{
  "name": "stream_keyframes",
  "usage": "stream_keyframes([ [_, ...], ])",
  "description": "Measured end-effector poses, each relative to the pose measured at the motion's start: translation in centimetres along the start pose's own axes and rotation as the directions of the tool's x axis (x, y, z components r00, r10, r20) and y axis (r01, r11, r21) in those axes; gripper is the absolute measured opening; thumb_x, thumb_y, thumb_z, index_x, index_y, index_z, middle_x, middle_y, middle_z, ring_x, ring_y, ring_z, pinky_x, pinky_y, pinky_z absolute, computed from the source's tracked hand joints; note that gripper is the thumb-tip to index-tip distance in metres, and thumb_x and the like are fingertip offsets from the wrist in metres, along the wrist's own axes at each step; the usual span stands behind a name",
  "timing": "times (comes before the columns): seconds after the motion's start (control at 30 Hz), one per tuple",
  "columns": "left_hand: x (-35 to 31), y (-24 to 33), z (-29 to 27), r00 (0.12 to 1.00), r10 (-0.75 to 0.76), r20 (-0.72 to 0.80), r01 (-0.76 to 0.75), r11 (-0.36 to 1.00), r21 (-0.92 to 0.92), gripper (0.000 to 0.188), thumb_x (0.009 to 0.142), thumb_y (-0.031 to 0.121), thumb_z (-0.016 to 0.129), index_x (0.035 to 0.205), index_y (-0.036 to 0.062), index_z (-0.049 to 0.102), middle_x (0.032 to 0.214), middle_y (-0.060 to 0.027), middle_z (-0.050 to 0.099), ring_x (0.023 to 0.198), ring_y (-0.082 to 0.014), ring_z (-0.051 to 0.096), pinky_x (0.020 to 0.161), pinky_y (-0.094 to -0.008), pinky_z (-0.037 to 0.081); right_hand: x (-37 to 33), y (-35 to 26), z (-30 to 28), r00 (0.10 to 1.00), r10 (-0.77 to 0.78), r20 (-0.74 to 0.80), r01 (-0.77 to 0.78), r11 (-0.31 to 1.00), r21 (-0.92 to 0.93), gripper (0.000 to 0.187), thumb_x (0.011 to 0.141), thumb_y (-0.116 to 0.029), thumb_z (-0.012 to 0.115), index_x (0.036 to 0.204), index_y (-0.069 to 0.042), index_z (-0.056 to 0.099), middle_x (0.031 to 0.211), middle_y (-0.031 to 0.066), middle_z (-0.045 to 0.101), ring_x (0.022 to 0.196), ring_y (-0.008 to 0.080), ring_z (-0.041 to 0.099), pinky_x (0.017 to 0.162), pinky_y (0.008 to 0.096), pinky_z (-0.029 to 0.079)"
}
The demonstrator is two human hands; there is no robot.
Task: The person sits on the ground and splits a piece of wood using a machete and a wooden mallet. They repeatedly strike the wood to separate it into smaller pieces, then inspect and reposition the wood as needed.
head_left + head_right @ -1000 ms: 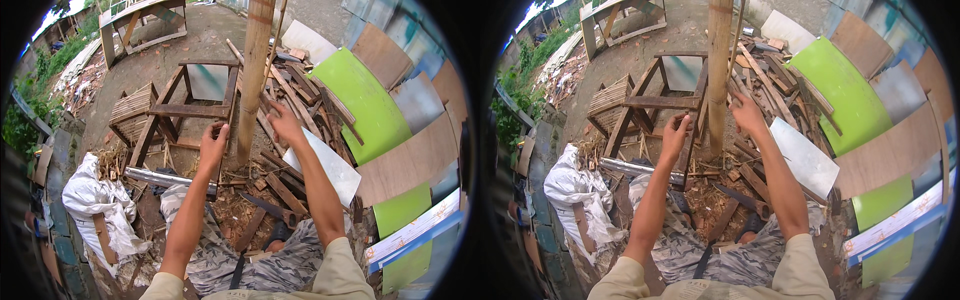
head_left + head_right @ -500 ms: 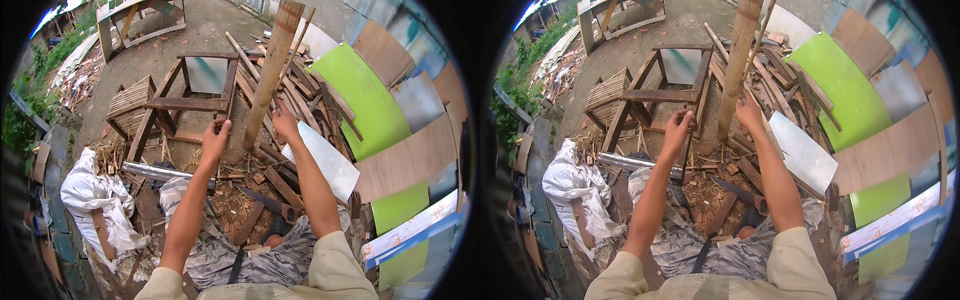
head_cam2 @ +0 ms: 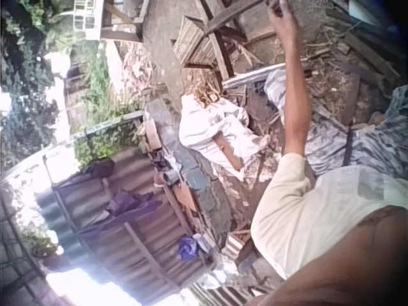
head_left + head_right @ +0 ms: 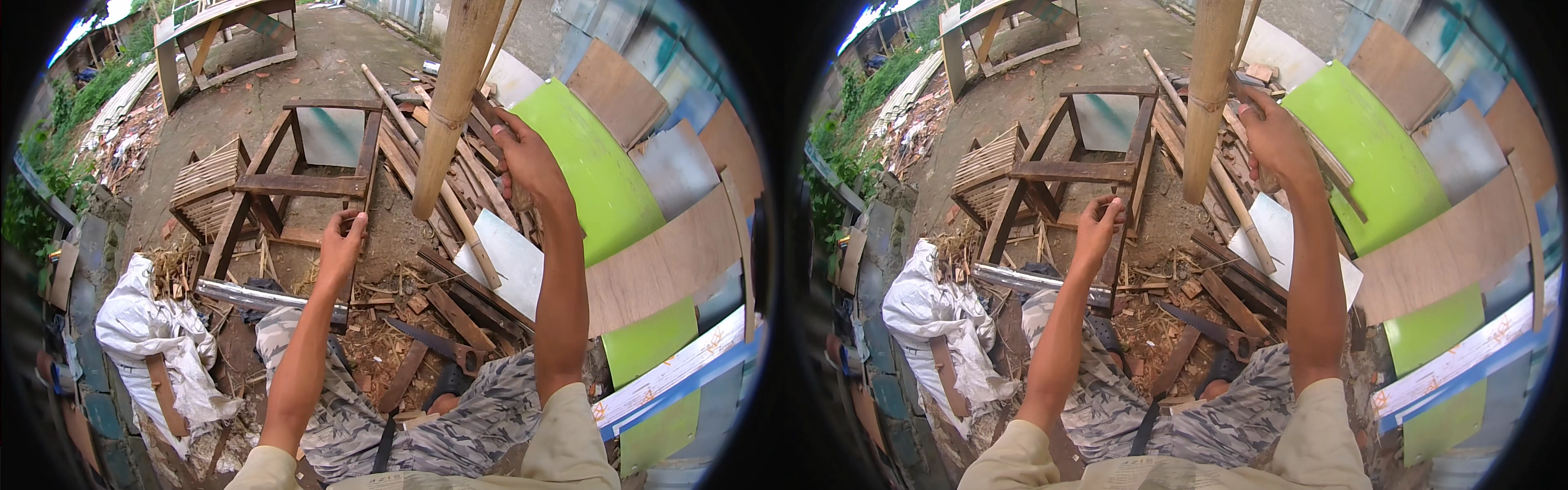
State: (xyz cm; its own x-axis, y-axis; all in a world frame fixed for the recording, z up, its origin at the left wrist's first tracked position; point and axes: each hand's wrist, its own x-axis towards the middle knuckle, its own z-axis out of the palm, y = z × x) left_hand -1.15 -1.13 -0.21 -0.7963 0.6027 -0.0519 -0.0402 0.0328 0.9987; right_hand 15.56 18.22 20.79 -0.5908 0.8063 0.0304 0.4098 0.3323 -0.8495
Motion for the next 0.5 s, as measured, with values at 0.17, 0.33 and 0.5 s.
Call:
stream_keyframes([
  [0.17, -0.5, 1.2, 2.5, 0.999, -0.012, 0.040, 0.015, 0.997, -0.081, 0.047, 0.095, 0.035, 0.065, 0.120, -0.0039, 0.058, 0.103, -0.0117, 0.067, 0.091, -0.0162, 0.064, 0.079, -0.0283, 0.051, 2.6, 15.1, 8.4, 0.994, 0.106, 0.004, -0.104, 0.981, -0.162, 0.049, 0.102, -0.025, 0.046, 0.150, -0.018, 0.039, 0.078, 0.0146, 0.063, 0.045, 0.0194, 0.056, 0.044, 0.0369, 0.049],
  [0.33, 0.9, 0.3, 1.8, 0.999, 0.035, 0.034, -0.033, 0.998, -0.058, 0.047, 0.094, 0.034, 0.066, 0.119, -0.0051, 0.058, 0.103, -0.0129, 0.068, 0.091, -0.0157, 0.063, 0.080, -0.0292, 0.051, 2.8, 13.9, 9.8, 0.990, 0.083, 0.116, -0.086, 0.996, 0.024, 0.050, 0.101, -0.024, 0.051, 0.149, -0.013, 0.041, 0.067, 0.0092, 0.056, 0.043, 0.0181, 0.052, 0.041, 0.0362, 0.048],
  [0.5, 0.1, 0.2, 1.6, 0.998, 0.048, 0.033, -0.049, 0.999, 0.002, 0.048, 0.094, 0.035, 0.065, 0.120, -0.0043, 0.059, 0.100, -0.0117, 0.068, 0.091, -0.0156, 0.063, 0.079, -0.0292, 0.050, 1.0, 6.0, 3.0, 0.991, 0.082, 0.109, -0.088, 0.995, 0.052, 0.049, 0.102, -0.025, 0.050, 0.147, -0.010, 0.044, 0.064, 0.0024, 0.047, 0.045, 0.0139, 0.049, 0.040, 0.0334, 0.046],
])
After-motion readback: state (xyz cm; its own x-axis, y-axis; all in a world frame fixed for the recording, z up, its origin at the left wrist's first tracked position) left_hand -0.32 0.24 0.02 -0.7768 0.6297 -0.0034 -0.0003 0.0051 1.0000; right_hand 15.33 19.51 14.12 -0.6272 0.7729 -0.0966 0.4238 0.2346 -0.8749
